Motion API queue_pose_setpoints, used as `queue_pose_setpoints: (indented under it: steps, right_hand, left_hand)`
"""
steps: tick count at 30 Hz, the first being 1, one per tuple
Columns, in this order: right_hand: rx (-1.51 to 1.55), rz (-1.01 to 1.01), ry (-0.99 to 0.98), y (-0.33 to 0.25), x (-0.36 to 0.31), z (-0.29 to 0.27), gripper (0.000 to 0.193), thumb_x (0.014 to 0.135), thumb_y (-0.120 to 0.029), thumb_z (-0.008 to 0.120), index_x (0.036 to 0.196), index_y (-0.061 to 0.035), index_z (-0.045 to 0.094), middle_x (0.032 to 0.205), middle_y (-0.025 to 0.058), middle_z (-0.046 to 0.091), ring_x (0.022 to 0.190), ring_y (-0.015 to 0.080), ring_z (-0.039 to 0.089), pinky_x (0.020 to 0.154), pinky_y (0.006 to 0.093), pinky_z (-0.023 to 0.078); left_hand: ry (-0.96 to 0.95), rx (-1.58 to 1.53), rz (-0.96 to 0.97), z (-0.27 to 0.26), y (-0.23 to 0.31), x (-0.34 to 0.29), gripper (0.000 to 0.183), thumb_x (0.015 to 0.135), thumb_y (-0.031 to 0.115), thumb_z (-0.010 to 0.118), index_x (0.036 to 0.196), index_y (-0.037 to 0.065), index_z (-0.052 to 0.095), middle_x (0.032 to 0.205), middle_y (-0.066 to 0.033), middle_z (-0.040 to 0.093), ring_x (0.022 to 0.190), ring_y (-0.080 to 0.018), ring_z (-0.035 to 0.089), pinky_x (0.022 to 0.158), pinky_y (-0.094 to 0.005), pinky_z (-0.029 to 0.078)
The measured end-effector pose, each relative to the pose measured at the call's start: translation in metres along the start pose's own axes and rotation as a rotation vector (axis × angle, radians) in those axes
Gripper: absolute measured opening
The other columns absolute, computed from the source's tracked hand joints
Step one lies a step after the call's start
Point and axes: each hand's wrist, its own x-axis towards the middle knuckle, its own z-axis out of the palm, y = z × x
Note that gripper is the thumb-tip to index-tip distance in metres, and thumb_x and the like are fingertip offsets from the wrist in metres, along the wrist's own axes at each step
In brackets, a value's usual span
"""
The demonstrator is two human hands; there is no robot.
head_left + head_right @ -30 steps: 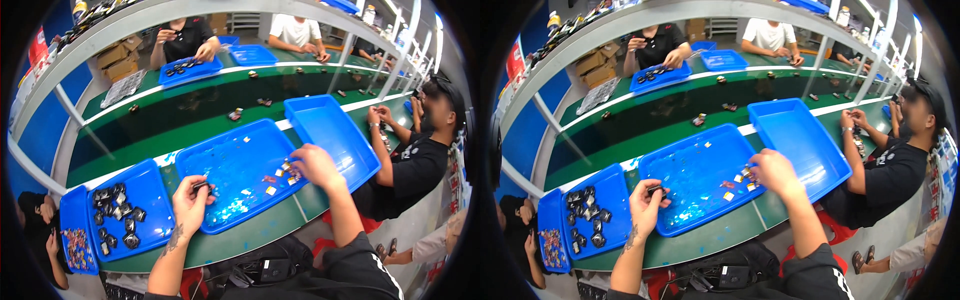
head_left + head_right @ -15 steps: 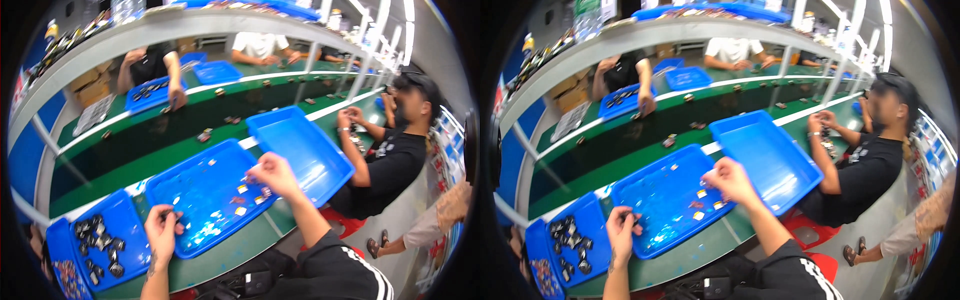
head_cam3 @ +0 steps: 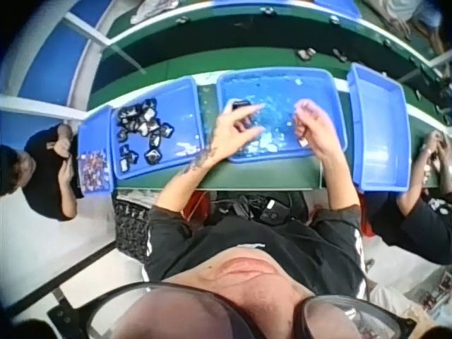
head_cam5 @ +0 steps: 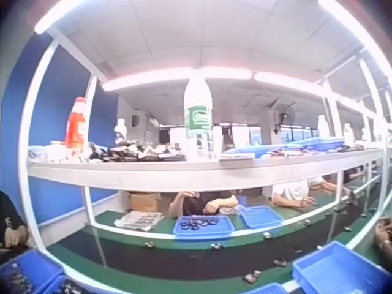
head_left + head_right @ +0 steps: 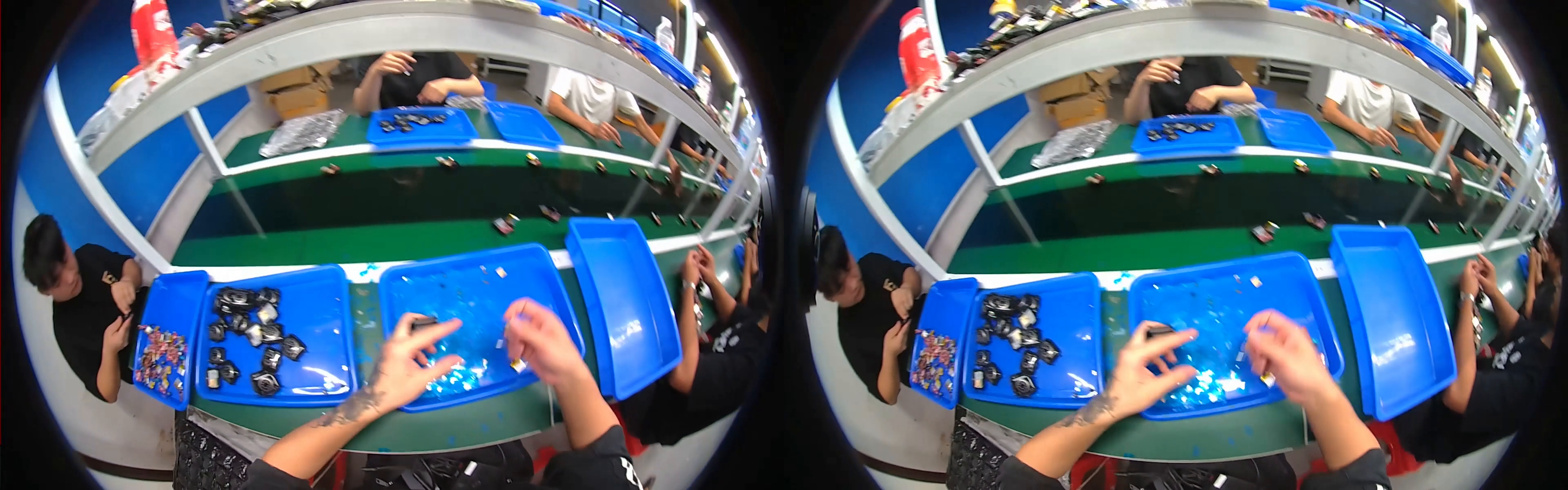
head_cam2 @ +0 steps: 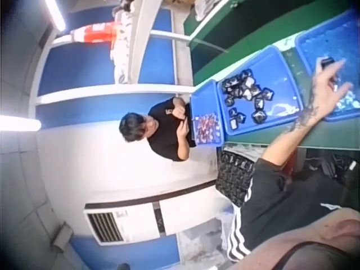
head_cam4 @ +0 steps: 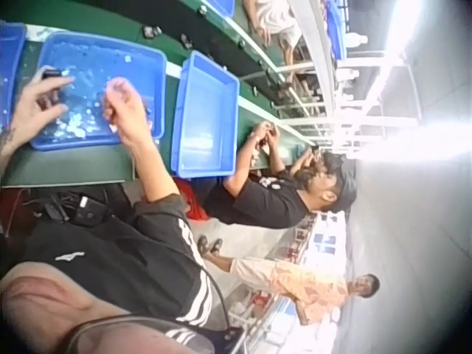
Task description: Assembling small black electronic housings with internal components at a factory workbench.
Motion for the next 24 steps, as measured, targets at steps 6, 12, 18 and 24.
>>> queue_pose_setpoints:
  steps: [6,12,18,24]
  right_hand:
    - [0.132,0.156,-0.141,0.016,0.008,0.044,0.015,0.098,-0.017,0.055,0.108,-0.0067,0.053,0.078,0.0006,0.050,0.068,0.0095,0.045,0.061,0.0251,0.040]
    - [0.216,0.060,-0.112,0.024,0.013,0.050,0.026,0.102,-0.023,0.046,0.118,-0.0037,0.053,0.096,0.0074,0.055,0.085,0.0144,0.053,0.078,0.0295,0.046]
    - [-0.166,-0.190,-0.197,0.028,0.015,0.045,0.029,0.089,-0.002,0.064,0.117,-0.0001,0.054,0.112,0.0090,0.057,0.101,0.0126,0.057,0.087,0.0284,0.049]
    - [-0.332,-0.179,-0.154,0.038,0.018,0.040,0.010,0.091,-0.003,0.064,0.099,0.0006,0.061,0.093,0.0030,0.064,0.086,0.0068,0.059,0.078,0.0222,0.050]
  left_hand:
    - [-0.075,0.001,-0.074,0.001,0.003,0.009,0.024,0.075,0.023,0.082,0.093,0.010,0.074,0.100,-0.0078,0.059,0.067,-0.0114,0.054,0.064,-0.0254,0.050]
    - [0.063,-0.185,-0.116,0.004,-0.008,0.006,0.015,0.080,0.016,0.078,0.090,0.006,0.072,0.097,-0.0051,0.056,0.071,-0.0070,0.054,0.059,-0.0207,0.046]
    - [-0.021,-0.137,-0.083,-0.005,-0.013,0.002,0.014,0.082,0.016,0.076,0.089,0.006,0.070,0.100,-0.0055,0.057,0.076,-0.0068,0.056,0.062,-0.0195,0.047]
    - [-0.041,-0.477,-0.263,-0.009,-0.015,0.008,0.010,0.089,0.009,0.067,0.090,-0.001,0.066,0.098,-0.0062,0.062,0.079,-0.0088,0.058,0.061,-0.0214,0.048]
